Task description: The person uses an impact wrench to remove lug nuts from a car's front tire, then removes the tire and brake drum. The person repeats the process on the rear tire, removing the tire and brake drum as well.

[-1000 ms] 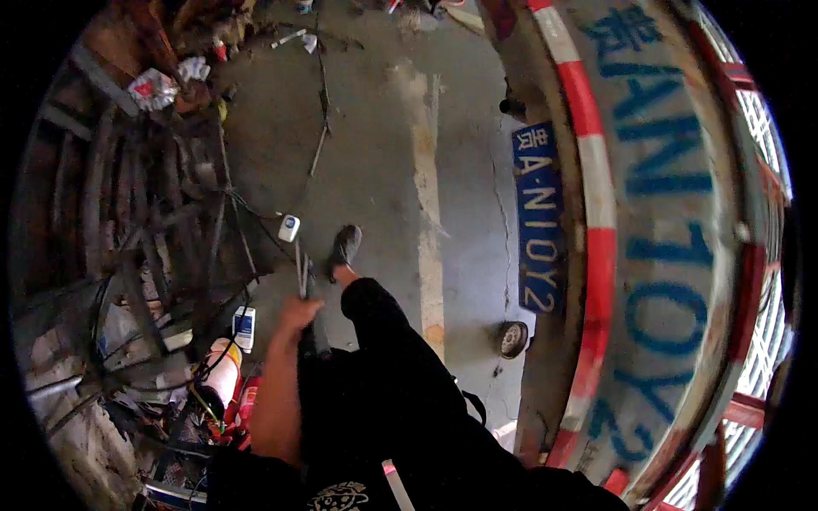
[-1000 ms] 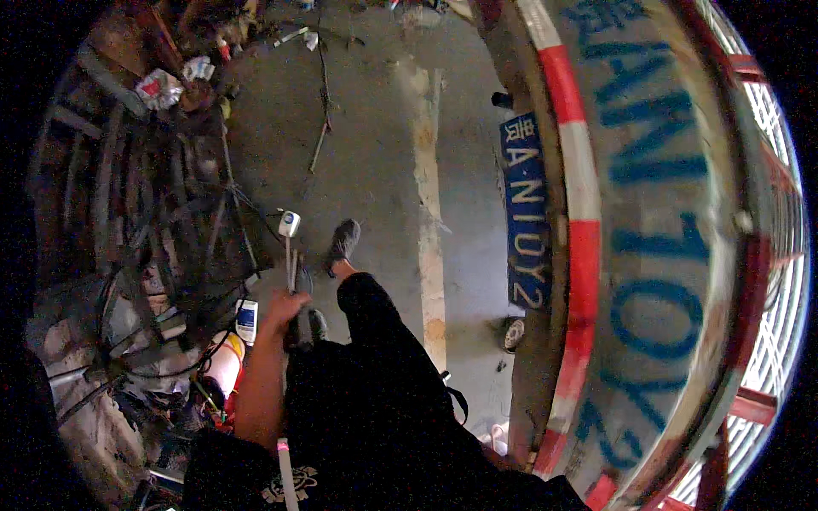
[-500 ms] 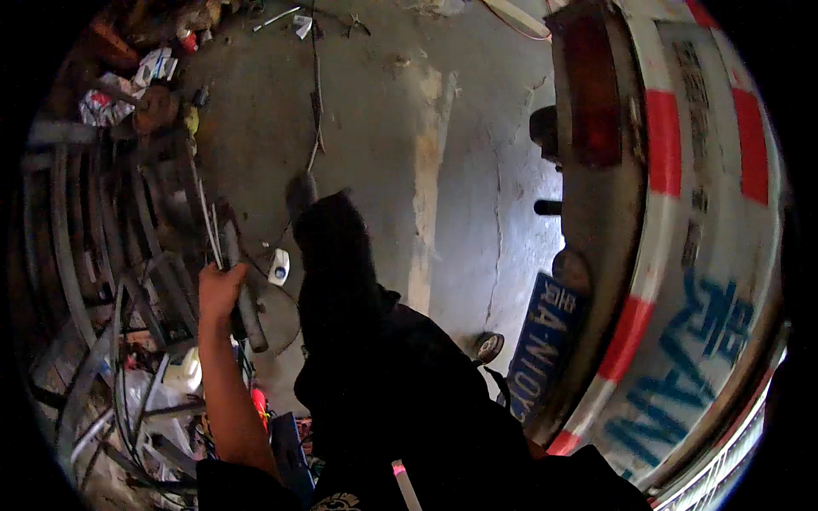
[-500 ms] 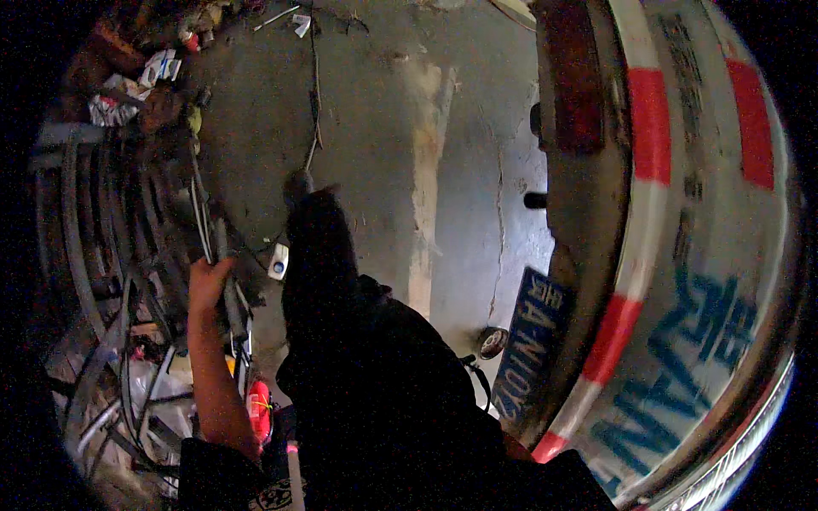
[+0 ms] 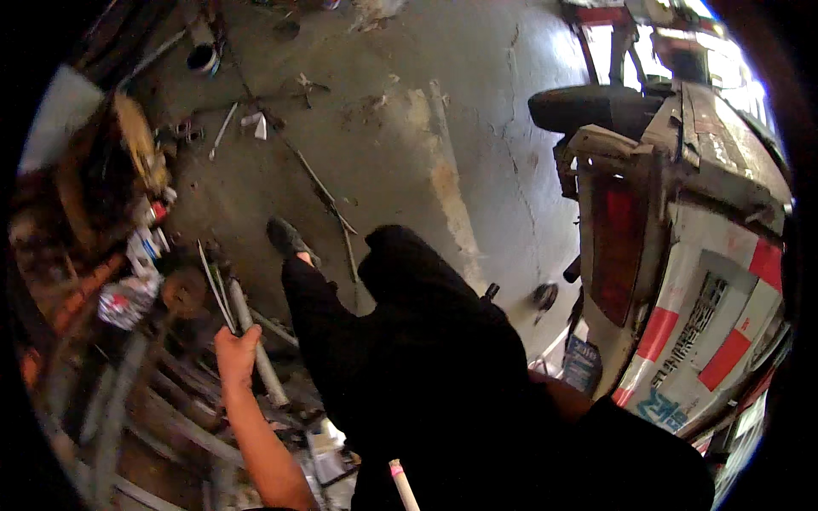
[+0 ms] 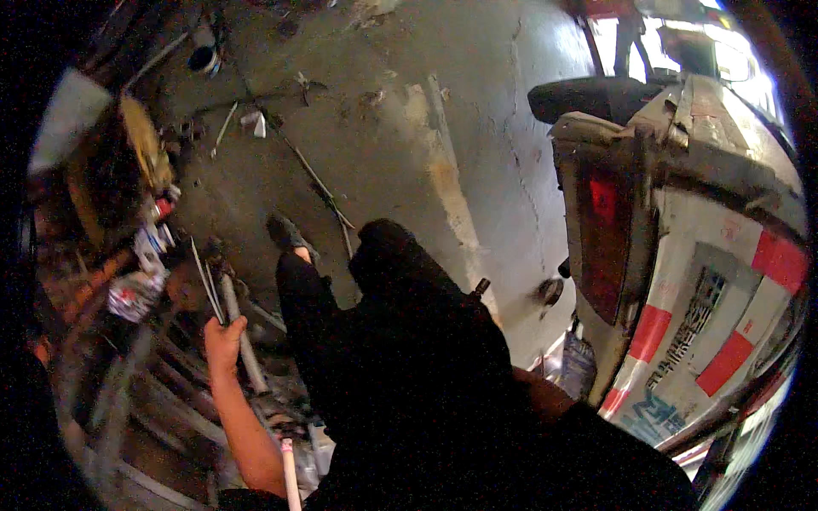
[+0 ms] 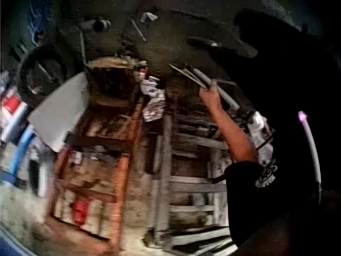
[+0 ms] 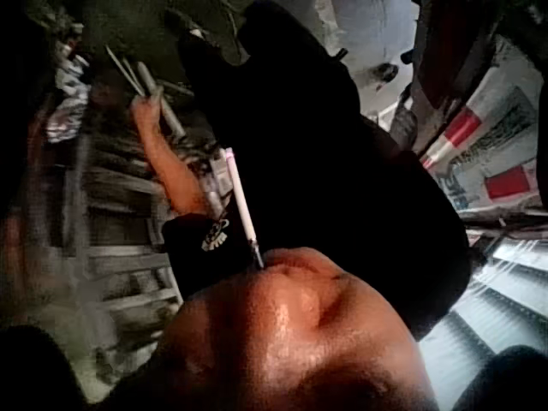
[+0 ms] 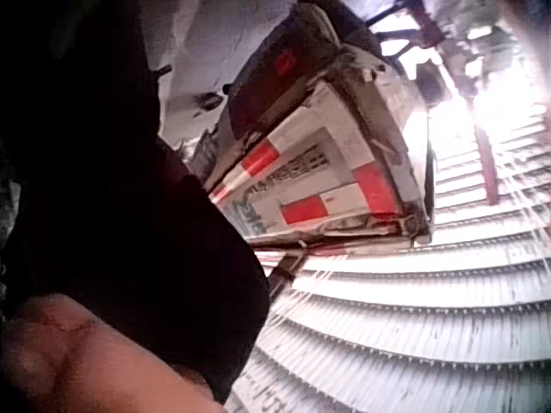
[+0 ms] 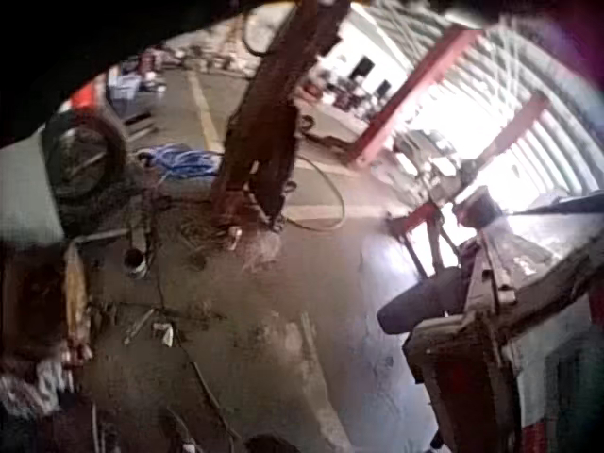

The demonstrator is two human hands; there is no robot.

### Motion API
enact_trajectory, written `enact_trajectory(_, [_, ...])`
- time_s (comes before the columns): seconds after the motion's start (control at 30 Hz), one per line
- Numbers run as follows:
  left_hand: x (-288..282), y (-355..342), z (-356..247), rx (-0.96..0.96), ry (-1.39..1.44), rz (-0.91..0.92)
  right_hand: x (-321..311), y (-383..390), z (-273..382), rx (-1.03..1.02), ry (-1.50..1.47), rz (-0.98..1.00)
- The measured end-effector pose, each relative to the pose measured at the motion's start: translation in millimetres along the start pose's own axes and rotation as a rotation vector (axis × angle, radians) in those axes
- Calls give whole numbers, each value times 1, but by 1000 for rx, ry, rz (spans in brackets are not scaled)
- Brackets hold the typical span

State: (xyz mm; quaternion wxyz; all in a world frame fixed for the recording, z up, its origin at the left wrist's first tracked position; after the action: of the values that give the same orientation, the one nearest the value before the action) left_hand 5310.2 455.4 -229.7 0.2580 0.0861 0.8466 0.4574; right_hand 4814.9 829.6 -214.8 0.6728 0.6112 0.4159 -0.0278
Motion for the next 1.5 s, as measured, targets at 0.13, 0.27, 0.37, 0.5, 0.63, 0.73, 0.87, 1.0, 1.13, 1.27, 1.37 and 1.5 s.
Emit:
enact_trajectory(0.13, [-31, -61, -139, 98, -63, 41, -16, -9, 77, 91, -136, 12])
enact_trajectory(0.27, [-2, -91, -294, 230, -259, 172, -17, -12, 146, 191, -360, 15])
enact_trajectory(0.37, [28, -123, -405, 367, -414, 286, -51, -37, 191, 203, -456, 0])
enact_trajectory(0.5, [100, -159, -551, 453, -647, 450, -95, -56, 231, 305, -623, -23])
enact_trajectory(0.63, [173, -167, -695, 640, -778, 527, -127, -63, 271, 409, -806, -75])
enact_trajectory(0.73, [231, -139, -779, 673, -738, 676, -112, -32, 285, 486, -816, -123])
enact_trajectory(0.87, [295, -166, -871, 641, -706, 792, -182, -79, 365, 589, -986, -66])
enact_trajectory(1.0, [392, -231, -938, 569, -856, 763, -247, -120, 411, 669, -1072, -19])
enact_trajectory(1.13, [484, -253, -992, 469, -861, 756, -313, -162, 439, 746, -1184, -14])
enact_trajectory(1.27, [550, -262, -1044, 551, -1023, 789, -381, -219, 434, 788, -1281, -35])
enact_trajectory(1.37, [613, -259, -1079, 429, -1083, 817, -428, -264, 421, 836, -1366, -61])
enact_trajectory(1.5, [709, -283, -1141, 367, -1130, 889, -502, -323, 401, 888, -1493, -105])
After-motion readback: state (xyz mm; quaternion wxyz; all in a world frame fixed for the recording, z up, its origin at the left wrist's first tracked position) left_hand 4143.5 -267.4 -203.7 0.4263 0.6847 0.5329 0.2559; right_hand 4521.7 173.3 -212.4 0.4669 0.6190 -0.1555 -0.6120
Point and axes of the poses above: each hand's wrist, its own y-axis away from the middle knuckle, its own x-axis out of the palm, z = x × y, the point moved 8 cm from there along -y, towards the middle knuckle, and after that the axes turned 1 degree about x, right-handed, at the moved point
